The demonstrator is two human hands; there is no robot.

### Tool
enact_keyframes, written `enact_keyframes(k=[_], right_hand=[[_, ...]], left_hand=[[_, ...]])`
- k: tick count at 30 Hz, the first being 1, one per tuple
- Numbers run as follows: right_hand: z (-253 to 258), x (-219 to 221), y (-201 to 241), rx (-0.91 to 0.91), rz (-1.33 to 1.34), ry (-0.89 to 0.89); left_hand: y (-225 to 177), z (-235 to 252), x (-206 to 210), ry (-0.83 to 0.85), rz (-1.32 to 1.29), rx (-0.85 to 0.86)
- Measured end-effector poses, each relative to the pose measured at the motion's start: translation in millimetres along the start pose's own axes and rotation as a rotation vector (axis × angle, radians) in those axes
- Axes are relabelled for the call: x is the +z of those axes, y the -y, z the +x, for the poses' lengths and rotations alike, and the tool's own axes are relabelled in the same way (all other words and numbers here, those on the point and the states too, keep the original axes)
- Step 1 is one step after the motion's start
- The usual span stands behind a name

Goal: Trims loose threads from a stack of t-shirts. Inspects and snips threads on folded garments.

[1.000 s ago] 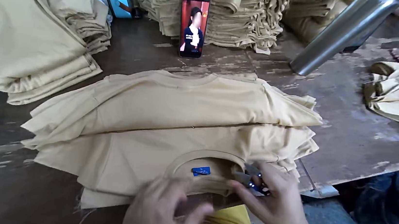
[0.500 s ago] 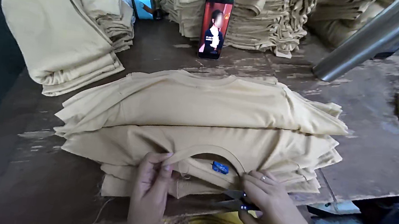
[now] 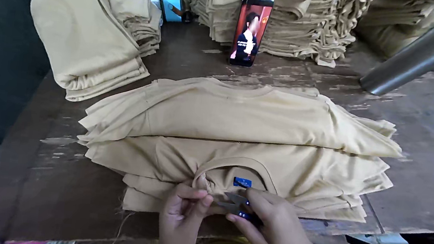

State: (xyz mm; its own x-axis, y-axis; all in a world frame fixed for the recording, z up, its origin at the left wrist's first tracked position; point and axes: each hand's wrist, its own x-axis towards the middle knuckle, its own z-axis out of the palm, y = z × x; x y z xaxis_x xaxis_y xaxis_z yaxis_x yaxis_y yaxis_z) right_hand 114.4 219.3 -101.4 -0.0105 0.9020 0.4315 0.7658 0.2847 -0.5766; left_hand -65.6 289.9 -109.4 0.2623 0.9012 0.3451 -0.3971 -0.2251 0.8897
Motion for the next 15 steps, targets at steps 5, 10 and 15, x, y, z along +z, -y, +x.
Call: enact_keyframes(k=[5,10,15], right_hand=[[4,8,4,-0.024,-0.106,-0.047],[10,14,10,-0.071,-0.117,-0.023],[12,11,10,-0.044,-0.010,-0.020]], left_hand=[[-5,-2,-6,0.069,0.067,0.025],[-9,-6,-11,0.105,0.159,0.033],[-11,-9,-12,0.088,0.251,0.054]])
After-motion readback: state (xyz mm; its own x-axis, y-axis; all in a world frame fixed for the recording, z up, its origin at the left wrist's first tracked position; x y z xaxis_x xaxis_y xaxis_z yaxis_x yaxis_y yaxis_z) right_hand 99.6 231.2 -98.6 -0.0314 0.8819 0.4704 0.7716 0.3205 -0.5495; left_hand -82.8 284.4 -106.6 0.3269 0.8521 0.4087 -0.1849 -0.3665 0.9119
